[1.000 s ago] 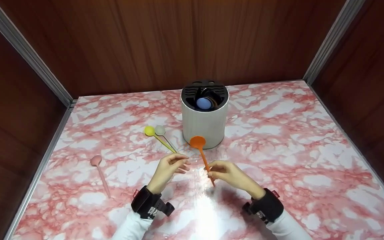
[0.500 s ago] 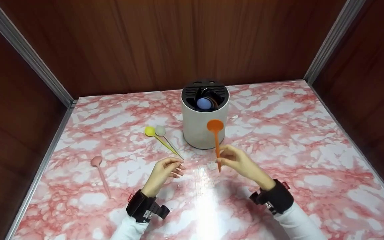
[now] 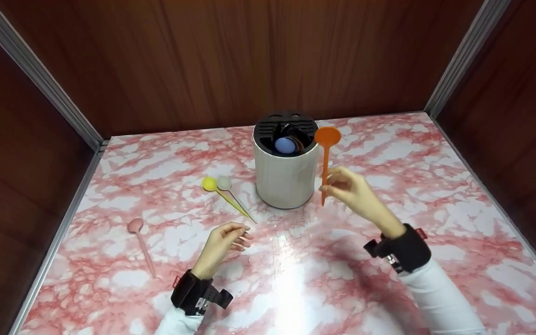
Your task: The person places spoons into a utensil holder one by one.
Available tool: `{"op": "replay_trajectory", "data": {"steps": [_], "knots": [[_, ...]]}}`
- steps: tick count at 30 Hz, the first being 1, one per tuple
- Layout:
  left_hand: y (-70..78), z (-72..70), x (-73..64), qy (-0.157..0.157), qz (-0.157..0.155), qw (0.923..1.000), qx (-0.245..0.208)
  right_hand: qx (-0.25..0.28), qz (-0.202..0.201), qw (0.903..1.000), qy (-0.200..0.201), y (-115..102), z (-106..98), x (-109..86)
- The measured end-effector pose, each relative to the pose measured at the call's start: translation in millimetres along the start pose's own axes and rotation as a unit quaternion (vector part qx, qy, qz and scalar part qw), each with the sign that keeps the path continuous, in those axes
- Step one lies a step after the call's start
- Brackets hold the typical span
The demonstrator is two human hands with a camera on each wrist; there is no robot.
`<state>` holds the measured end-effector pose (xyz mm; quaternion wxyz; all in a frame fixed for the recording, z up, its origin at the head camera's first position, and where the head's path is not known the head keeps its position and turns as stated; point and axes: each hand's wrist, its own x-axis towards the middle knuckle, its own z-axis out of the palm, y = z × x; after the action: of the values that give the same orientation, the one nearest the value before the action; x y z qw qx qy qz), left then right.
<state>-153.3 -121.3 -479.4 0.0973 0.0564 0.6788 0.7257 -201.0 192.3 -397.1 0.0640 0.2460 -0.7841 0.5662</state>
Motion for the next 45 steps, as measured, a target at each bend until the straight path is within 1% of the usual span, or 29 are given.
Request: {"op": "replay_trajectory", "data": {"steps": [6, 11, 14, 18, 22, 26, 30, 35, 40, 45], "knots": [[-1.7, -3.2, -3.5, 0.005, -0.004, 1.0, 0.0, -0.003, -0.008, 0.9994, 0.035, -8, -10, 16.4], [-2.5, -5.3, -5.4, -0.004, 0.003, 1.0, 0.0, -0.007, 0.012, 0.9979, 0.063, -16, -14, 32.5], [-3.7, -6.1, -6.2, -0.009, 0.0, 1.0, 0.001, -0.011, 0.018, 0.9967, 0.078, -20, -15, 42.4], [-3.8, -7.9, -8.6, -0.006, -0.003, 1.0, -0.003, -0.017, 0.008, 0.9954, 0.094, -22, -17, 54.8], [-3.8, -10.2, -10.5, -0.004, 0.002, 1.0, -0.005, -0.025, -0.007, 0.9946, 0.101, -21, -21, 64.7], [-4.8, -11.2, -11.8, -0.005, 0.002, 1.0, -0.003, -0.03, -0.009, 0.9946, 0.099, -22, -23, 72.3], [-5.0, -11.0, -13.0, 0.0, -0.003, 1.0, -0.007, -0.037, -0.009, 0.9949, 0.093, -25, -25, 80.7], [-5.2, -10.6, -13.6, 0.006, -0.009, 0.9999, -0.007, -0.048, -0.012, 0.993, 0.107, -26, -27, 93.7], [-6.9, -11.6, -14.4, 0.013, -0.011, 0.9999, 0.0, -0.054, -0.007, 0.9918, 0.116, -26, -25, 103.2], [-7.5, -12.0, -14.0, 0.017, -0.012, 0.9998, 0.0, -0.035, -0.015, 0.9914, 0.125, -26, -19, 110.5]]}}
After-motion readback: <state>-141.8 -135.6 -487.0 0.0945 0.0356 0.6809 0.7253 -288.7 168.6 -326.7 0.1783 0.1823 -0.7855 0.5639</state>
